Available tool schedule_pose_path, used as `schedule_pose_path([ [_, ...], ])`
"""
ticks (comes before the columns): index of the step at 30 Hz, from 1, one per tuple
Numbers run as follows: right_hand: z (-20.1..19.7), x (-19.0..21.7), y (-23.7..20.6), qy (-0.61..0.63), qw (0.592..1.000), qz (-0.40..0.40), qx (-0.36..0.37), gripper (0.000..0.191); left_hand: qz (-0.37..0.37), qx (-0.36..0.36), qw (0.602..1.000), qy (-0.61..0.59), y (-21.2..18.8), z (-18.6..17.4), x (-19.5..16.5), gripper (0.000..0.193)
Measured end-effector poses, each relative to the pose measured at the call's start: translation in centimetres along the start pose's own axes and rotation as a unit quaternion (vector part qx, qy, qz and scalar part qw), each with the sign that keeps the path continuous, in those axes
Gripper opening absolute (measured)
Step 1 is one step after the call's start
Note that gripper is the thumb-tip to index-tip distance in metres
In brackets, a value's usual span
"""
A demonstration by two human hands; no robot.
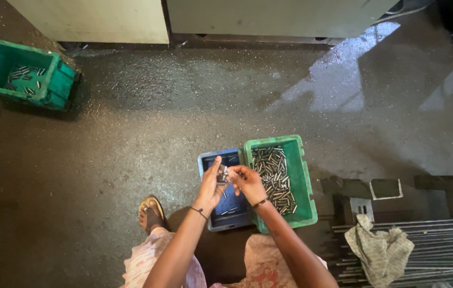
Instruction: The person sits on the floor and sorts small metal parts by hand, transferring them between a blue and a green plastic bin. The person repeatedly picks up parts from one bin and places them into the other, maintaining a steady sorting rhythm.
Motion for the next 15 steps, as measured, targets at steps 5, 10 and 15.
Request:
schedule_pose_path([
  [5,-0.3,0.1,0.0,0.032,0.999,0.016,0.035,0.023,0.009,0.005,1.000,-0.015,0.7,-0.4,-0.2,0.027],
  [10,-0.4,-1.4,0.1,0.014,0.999,-0.002,0.031,0.019,0.008,0.000,1.000,0.019,0.9,-0.7,0.2,0.026],
  [15,-0.3,-2.2,0.4,0.007,1.000,-0.005,0.017,0.019,0.018,0.002,0.999,0.037,0.8,-0.7,0.3,0.029],
])
Point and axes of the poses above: each hand's wrist, its own y-axis towards the middle knuckle, its own z-axis out of the palm, x = y × z, the point moved 5 cm from there along y, towards the middle knuckle, and after that the axes turned 10 degrees about -z, right-handed, at the moved point
